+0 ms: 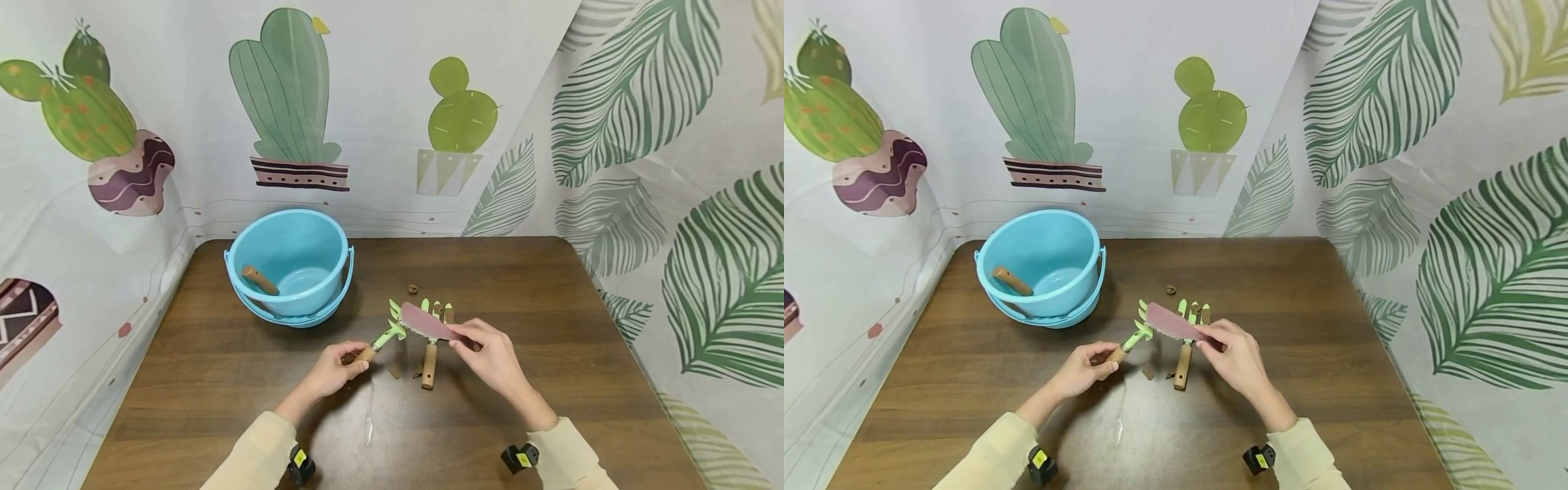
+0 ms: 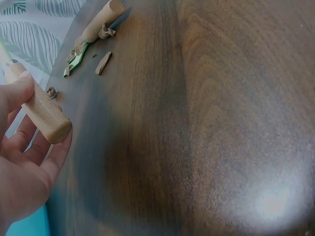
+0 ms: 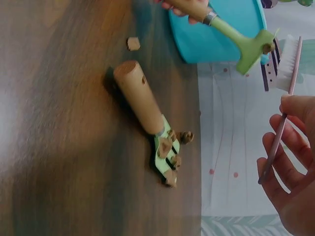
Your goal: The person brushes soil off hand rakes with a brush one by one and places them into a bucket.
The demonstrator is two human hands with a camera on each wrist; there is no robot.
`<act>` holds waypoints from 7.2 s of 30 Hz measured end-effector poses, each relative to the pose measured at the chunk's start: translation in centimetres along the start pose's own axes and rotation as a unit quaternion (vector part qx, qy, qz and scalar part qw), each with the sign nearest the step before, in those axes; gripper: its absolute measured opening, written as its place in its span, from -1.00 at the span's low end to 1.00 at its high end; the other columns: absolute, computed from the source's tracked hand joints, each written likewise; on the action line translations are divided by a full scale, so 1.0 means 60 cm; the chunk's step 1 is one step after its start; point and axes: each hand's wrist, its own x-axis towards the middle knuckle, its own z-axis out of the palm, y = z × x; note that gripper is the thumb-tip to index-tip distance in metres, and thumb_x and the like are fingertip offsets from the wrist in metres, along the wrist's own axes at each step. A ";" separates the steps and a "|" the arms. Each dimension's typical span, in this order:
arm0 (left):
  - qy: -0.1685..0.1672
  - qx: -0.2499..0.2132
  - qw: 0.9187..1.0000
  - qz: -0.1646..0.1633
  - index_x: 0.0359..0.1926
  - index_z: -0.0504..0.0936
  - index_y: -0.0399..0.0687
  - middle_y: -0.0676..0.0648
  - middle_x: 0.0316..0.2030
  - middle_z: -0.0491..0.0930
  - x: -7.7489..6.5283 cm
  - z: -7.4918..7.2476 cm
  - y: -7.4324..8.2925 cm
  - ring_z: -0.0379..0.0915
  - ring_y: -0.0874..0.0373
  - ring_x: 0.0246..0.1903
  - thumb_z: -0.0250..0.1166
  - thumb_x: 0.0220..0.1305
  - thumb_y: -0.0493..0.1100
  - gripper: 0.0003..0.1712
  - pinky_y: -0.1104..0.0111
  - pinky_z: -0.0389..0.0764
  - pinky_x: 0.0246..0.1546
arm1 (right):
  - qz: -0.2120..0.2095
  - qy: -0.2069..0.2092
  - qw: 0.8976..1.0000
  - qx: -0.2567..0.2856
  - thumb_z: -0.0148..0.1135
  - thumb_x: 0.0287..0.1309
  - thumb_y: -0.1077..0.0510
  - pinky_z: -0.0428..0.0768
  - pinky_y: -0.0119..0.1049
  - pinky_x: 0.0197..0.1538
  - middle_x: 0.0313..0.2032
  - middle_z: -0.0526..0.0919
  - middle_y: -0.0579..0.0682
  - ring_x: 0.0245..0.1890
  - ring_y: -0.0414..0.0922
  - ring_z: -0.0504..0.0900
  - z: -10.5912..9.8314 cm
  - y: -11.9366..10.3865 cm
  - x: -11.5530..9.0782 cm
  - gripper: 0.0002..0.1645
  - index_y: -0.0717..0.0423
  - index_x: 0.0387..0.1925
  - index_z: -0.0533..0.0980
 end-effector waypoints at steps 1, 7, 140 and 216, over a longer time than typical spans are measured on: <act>-0.002 -0.002 1.000 0.000 -0.05 0.55 -0.39 -0.27 -0.17 0.58 0.001 0.001 -0.001 0.49 -0.05 -0.23 0.25 0.09 -0.41 -0.65 0.33 0.50 -0.28 | -0.002 -0.004 1.000 0.006 0.39 -0.11 0.23 0.38 -0.51 -0.52 -0.38 0.61 -0.20 -0.52 -0.30 0.45 0.001 -0.003 0.001 -0.71 0.02 -0.24 0.66; 0.000 -0.007 1.000 -0.002 -0.05 0.56 -0.34 -0.25 -0.18 0.58 0.010 0.012 -0.029 0.50 -0.03 -0.24 0.27 0.09 -0.38 -0.65 0.46 0.49 -0.37 | -0.005 -0.012 1.000 0.005 0.40 -0.13 0.22 0.34 -0.57 -0.52 -0.39 0.60 -0.24 -0.54 -0.37 0.41 0.008 -0.009 0.005 -0.71 -0.02 -0.25 0.67; 0.070 0.514 0.851 0.081 -0.10 0.65 0.06 0.02 -0.34 0.52 0.042 -0.273 0.178 0.45 0.10 -0.48 0.30 0.05 -0.16 -0.69 0.21 0.44 -0.63 | 0.071 -0.018 0.989 -0.132 0.41 -0.13 0.20 0.36 -0.40 -0.51 -0.40 0.60 -0.18 -0.51 -0.23 0.45 -0.015 0.033 -0.037 -0.69 -0.06 -0.23 0.64; -0.094 0.590 0.791 -0.131 -0.41 0.62 -0.14 -0.11 -0.47 0.51 0.132 -0.287 0.166 0.42 0.02 -0.49 0.22 0.17 0.07 -0.66 0.20 0.47 -0.45 | 0.070 -0.008 0.987 -0.144 0.44 -0.16 0.19 0.36 -0.43 -0.51 -0.41 0.59 -0.23 -0.52 -0.31 0.39 -0.019 0.040 -0.053 -0.69 -0.08 -0.26 0.65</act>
